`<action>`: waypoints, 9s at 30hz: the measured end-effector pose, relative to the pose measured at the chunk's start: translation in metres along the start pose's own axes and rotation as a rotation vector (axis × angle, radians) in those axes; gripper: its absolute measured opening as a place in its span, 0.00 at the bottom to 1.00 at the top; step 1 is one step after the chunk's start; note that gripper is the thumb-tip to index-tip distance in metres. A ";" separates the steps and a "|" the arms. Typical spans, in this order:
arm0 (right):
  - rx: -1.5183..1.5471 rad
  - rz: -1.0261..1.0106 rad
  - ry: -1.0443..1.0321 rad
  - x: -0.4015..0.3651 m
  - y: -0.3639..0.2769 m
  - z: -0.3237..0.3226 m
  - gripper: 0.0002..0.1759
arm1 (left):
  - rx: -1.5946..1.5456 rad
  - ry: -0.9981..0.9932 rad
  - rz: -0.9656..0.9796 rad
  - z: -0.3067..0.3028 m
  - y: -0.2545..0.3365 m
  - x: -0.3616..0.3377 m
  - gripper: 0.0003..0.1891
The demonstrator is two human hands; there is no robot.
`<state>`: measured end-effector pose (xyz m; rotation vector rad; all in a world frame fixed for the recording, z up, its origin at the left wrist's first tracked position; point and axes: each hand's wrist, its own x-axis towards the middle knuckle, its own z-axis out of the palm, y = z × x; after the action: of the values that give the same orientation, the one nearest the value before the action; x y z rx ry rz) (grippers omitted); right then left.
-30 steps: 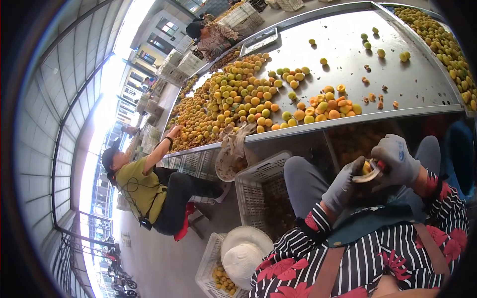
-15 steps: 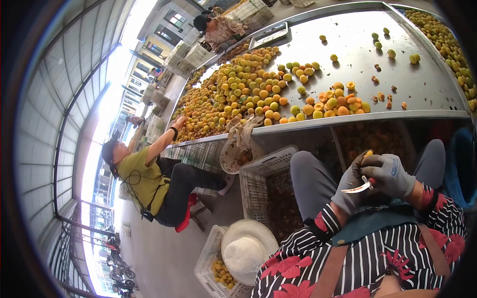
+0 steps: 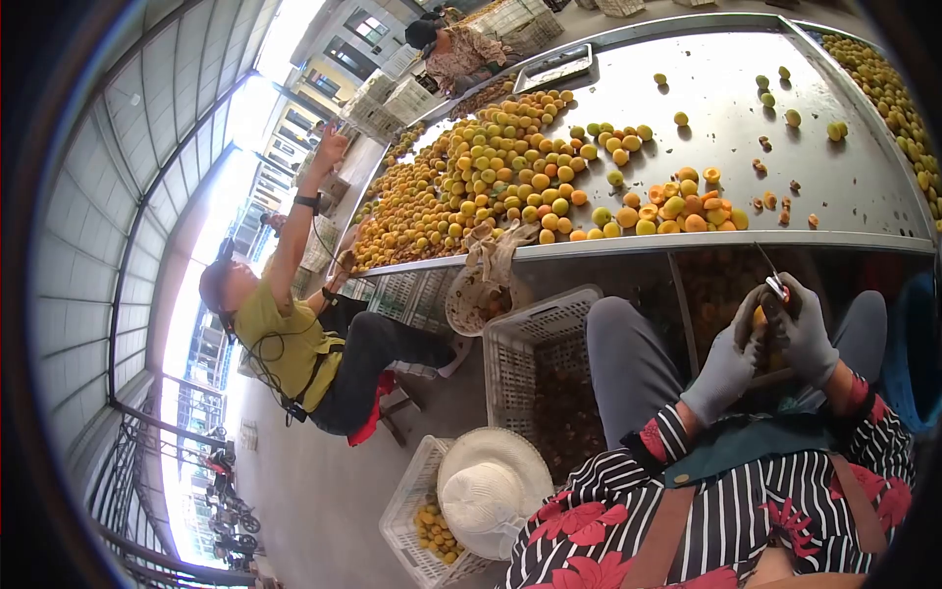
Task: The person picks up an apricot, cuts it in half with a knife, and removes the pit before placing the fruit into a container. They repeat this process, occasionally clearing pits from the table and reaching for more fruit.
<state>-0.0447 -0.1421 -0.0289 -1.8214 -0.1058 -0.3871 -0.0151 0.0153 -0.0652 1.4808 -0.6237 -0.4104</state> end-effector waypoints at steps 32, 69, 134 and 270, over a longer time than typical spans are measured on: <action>-0.367 -0.400 -0.018 -0.007 -0.028 -0.012 0.23 | -0.715 -0.030 -0.268 0.017 0.056 -0.012 0.31; -0.341 -0.351 -0.139 -0.013 -0.028 -0.017 0.23 | -0.608 -0.065 -0.420 -0.005 0.002 -0.012 0.32; 0.887 -0.052 0.287 0.037 -0.071 -0.027 0.26 | -0.346 0.076 -0.187 0.025 0.053 0.013 0.18; 0.620 -0.106 0.292 -0.004 -0.062 -0.009 0.14 | -0.096 0.106 -0.044 0.042 0.043 -0.003 0.17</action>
<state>-0.0667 -0.1328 0.0289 -1.1392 -0.1056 -0.6148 -0.0479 -0.0129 -0.0240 1.4168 -0.4813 -0.3885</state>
